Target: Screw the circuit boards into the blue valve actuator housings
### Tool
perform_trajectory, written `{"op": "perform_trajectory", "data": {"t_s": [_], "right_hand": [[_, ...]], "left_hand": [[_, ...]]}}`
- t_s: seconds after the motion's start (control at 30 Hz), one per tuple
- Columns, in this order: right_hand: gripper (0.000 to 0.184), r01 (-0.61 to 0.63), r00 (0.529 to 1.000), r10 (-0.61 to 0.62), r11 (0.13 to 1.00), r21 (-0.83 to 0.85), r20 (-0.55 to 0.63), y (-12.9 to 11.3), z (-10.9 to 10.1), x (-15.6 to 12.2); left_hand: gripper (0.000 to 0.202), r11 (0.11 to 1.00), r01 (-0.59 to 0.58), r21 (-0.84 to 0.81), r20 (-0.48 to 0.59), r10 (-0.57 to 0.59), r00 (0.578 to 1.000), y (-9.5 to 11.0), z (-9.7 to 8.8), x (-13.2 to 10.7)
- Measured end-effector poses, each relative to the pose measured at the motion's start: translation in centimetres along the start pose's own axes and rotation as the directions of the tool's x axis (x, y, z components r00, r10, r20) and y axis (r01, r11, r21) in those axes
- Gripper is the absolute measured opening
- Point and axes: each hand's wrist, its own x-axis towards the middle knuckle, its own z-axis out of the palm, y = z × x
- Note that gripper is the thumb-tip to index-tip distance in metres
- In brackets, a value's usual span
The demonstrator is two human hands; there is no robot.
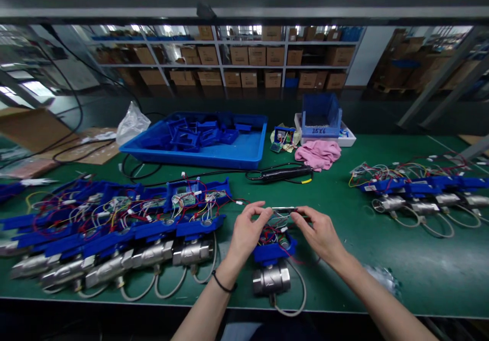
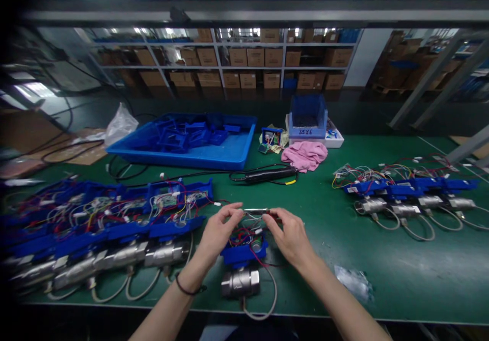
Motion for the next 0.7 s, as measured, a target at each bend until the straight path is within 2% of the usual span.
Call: {"op": "perform_trajectory", "data": {"t_s": [0.07, 0.23, 0.5, 0.6, 0.7], "right_hand": [[0.031, 0.021, 0.999, -0.023, 0.999, -0.048, -0.042, 0.4, 0.4, -0.1], [0.054, 0.101, 0.991, -0.114, 0.980, -0.169, -0.069, 1.5, 1.1, -0.5], [0.038, 0.210, 0.965, -0.257, 0.873, -0.440, -0.051, 2.3, 1.5, 0.6], [0.036, 0.275, 0.931, -0.358, 0.813, -0.514, -0.068, 2.3, 1.7, 0.4], [0.038, 0.269, 0.884, -0.446, 0.731, -0.627, -0.140, 2.5, 1.9, -0.2]], "left_hand": [[0.035, 0.997, -0.050, 0.062, -0.027, 0.052, 0.998, 0.0, 0.2, 0.4], [0.036, 0.985, -0.081, 0.153, -0.037, 0.087, 0.995, -0.4, 0.4, 1.1], [0.037, 0.922, -0.124, 0.368, 0.077, 0.103, 0.992, 0.3, 0.2, 2.0], [0.028, 0.861, -0.162, 0.482, 0.097, 0.132, 0.987, 1.7, -1.2, 2.3], [0.027, 0.777, -0.183, 0.603, 0.072, 0.176, 0.982, 3.4, -4.1, 4.3]]}}
